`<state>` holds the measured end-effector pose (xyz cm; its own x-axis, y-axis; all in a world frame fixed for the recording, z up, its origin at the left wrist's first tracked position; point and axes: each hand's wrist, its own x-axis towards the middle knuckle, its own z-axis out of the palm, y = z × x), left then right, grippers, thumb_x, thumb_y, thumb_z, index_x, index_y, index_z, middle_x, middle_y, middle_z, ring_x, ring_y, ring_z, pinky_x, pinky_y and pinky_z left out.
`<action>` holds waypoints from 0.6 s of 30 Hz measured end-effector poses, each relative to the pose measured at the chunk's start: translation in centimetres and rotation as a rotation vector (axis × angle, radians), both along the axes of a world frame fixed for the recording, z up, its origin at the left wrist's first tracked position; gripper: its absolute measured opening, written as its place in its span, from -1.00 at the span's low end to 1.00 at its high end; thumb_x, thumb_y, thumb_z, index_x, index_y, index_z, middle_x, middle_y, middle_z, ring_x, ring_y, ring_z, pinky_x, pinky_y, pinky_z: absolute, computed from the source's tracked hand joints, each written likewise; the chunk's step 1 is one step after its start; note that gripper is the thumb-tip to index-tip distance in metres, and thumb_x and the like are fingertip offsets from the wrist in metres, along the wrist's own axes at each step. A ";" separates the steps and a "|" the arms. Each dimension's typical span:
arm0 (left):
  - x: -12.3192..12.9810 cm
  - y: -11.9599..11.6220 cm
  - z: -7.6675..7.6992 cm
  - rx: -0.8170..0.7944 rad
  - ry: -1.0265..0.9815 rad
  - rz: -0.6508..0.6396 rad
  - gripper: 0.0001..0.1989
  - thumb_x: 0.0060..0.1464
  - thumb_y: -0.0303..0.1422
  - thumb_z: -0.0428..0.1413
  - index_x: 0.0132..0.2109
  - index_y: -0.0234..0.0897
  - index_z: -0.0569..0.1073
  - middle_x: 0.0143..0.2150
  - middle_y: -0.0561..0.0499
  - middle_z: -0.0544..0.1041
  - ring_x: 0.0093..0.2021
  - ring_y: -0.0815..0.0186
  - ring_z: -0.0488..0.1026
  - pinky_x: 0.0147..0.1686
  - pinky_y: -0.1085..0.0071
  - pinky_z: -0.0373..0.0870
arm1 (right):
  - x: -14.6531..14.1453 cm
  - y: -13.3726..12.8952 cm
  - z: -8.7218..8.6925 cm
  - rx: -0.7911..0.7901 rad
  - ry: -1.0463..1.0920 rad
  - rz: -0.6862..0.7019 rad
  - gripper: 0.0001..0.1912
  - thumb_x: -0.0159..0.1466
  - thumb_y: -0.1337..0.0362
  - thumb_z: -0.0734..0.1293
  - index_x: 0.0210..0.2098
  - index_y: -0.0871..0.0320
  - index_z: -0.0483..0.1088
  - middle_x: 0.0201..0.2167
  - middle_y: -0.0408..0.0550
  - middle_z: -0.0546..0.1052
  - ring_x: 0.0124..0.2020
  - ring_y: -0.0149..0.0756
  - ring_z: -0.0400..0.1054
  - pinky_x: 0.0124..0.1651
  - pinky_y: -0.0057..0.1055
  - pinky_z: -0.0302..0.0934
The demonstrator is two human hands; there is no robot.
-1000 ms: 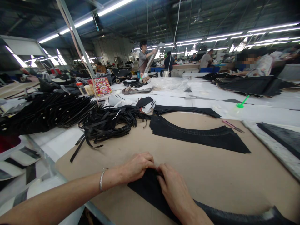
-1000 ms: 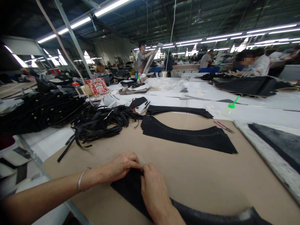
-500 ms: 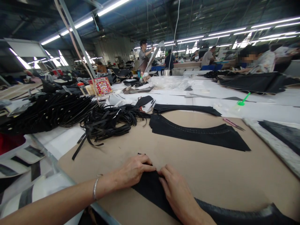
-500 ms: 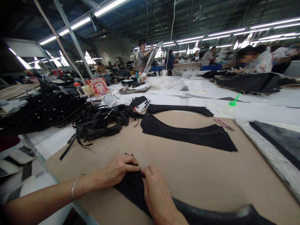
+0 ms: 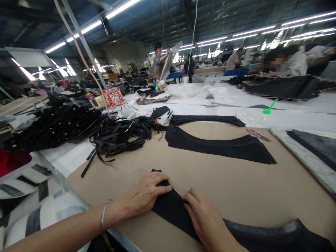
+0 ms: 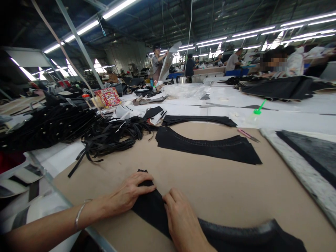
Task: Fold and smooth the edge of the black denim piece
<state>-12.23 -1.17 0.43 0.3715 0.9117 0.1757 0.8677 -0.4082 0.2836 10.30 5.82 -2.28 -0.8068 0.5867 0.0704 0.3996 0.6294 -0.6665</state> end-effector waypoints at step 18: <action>2.3 -1.1 0.8 -0.016 0.118 -0.012 -0.48 0.16 -0.58 -0.04 0.21 -0.03 0.33 0.02 -0.10 0.37 0.05 0.16 0.30 0.09 0.12 0.25 | 3.1 0.0 -0.4 0.163 0.036 0.074 -0.72 0.35 0.51 0.09 -0.15 0.15 0.38 -0.22 0.01 0.39 -0.17 -0.18 0.29 -0.10 -0.22 0.26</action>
<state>-9.92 -2.25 1.27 0.3995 0.9095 0.1152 0.8906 -0.4148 0.1866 13.38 5.78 -2.67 -0.8426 0.5042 0.1893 0.3259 0.7572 -0.5660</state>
